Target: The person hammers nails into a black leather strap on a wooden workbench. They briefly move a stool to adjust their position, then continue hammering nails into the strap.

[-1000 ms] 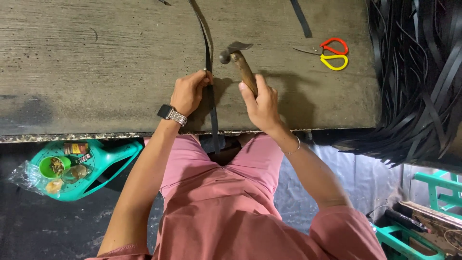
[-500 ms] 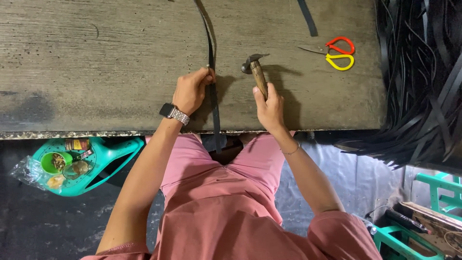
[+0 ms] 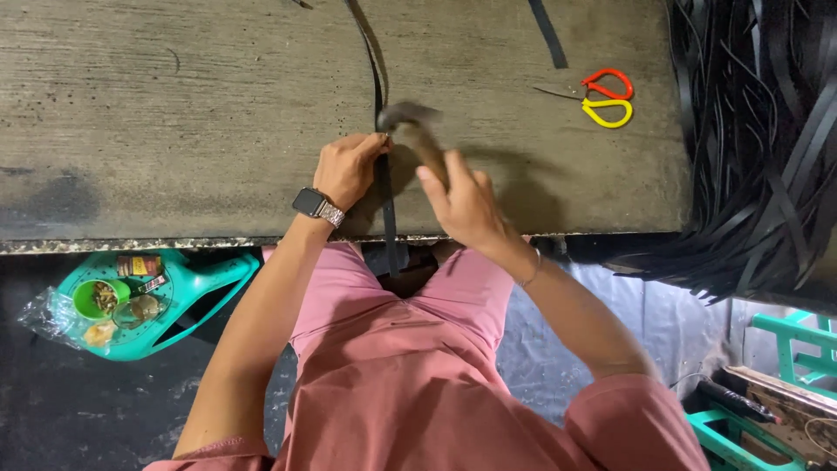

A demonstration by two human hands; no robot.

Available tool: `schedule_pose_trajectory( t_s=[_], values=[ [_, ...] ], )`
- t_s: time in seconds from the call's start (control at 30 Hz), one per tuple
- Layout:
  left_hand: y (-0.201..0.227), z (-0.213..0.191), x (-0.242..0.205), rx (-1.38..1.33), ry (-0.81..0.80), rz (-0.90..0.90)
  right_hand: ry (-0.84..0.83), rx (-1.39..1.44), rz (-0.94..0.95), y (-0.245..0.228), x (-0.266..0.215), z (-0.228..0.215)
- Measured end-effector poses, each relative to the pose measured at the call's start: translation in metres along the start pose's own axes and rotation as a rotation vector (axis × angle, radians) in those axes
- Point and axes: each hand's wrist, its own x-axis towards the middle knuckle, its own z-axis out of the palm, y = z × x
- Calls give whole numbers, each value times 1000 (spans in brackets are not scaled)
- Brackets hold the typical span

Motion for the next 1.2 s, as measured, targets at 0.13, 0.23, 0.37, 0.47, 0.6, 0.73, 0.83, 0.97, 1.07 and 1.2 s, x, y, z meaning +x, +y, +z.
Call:
schedule_pose_trajectory(
  t_s=[0.13, 0.23, 0.37, 0.47, 0.6, 0.73, 0.83, 0.97, 1.07, 1.2],
  values=[
    [-4, 4, -2, 27, 13, 2, -136, -87, 41, -13, 18, -14],
    [-1, 2, 3, -18, 16, 18, 16, 180, -145, -27, 27, -39],
    [-1, 6, 1, -4, 49, 21, 525, 244, -425, -45, 16, -45],
    [1, 11, -3, 53, 17, 77, 218, 78, -82, 8, -7, 0],
    [-14, 24, -8, -51, -28, 44, -9, 36, 159, 37, -19, 5],
    [-15, 9, 3, -57, -2, -11, 141, 119, 230, 41, 4, -10],
    [-6, 15, 3, -159, -18, -82, 251, 92, 279, 69, -2, -2],
    [-8, 1, 10, -293, 11, -213, 316, -125, 278, 94, 4, 17],
    [-3, -13, 12, -413, 85, -342, 344, -361, 121, 95, 6, 21],
    [5, -31, 17, -470, 120, -388, 275, -484, -62, 89, 9, 20]
  ],
)
